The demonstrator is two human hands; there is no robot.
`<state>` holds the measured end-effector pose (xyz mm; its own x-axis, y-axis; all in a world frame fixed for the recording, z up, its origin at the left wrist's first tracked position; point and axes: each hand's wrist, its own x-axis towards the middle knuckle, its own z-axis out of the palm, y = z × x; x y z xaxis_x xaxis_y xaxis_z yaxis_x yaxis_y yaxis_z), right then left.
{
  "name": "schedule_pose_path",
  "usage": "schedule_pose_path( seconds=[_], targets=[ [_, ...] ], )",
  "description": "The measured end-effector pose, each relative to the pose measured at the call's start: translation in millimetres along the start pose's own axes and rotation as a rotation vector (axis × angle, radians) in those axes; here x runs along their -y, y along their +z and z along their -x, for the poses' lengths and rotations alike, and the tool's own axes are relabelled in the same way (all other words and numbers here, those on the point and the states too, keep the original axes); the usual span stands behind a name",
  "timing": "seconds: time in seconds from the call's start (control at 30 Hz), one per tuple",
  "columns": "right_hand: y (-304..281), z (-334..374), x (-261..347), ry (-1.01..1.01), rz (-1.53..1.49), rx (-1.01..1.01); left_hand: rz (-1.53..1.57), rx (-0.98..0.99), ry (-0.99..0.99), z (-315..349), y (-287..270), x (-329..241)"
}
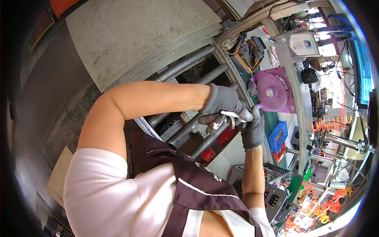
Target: The person cleans a small white plastic component using a white cloth and a green-handled tool. They wipe the component thoroughly, then use the tool to scrape or clean specific areas before wiping it again. The task takes place at a workbench in a workshop environment.
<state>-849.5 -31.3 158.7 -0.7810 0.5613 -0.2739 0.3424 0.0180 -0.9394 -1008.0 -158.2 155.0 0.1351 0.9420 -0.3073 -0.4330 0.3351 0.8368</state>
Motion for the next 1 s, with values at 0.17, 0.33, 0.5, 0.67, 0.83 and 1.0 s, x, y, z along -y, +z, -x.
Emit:
schedule_pose_path(
  seconds=[0.17, 0.33, 0.5, 0.67, 0.83, 1.0],
  targets=[
    [-9.4, -2.5, 11.3, -0.319, 0.009, 0.118, 0.039, -0.019, -0.025, -1.8, -3.3, 5.2],
    [-17.3, -3.9, 10.7, -0.284, -0.225, 0.187, 0.023, -0.065, -0.086, 7.9, 1.6, -10.4],
    [-19.3, -12.0, 17.8, -0.230, -0.371, 0.204, 0.048, 0.151, 0.012, 19.1, 2.7, -15.0],
    [-23.4, -19.6, 20.6, -0.205, -0.375, 0.181, 0.079, 0.073, -0.051, 30.5, 10.5, -21.9],
    [-23.5, -23.5, 16.8, -0.203, -0.229, 0.174, 0.053, -0.003, 0.063, 16.5, 15.8, -7.8],
    [-21.9, -28.3, 1.9, -0.206, -0.149, 0.067, 0.000, -0.013, -0.029, 20.8, 24.8, -17.3]
  ],
)
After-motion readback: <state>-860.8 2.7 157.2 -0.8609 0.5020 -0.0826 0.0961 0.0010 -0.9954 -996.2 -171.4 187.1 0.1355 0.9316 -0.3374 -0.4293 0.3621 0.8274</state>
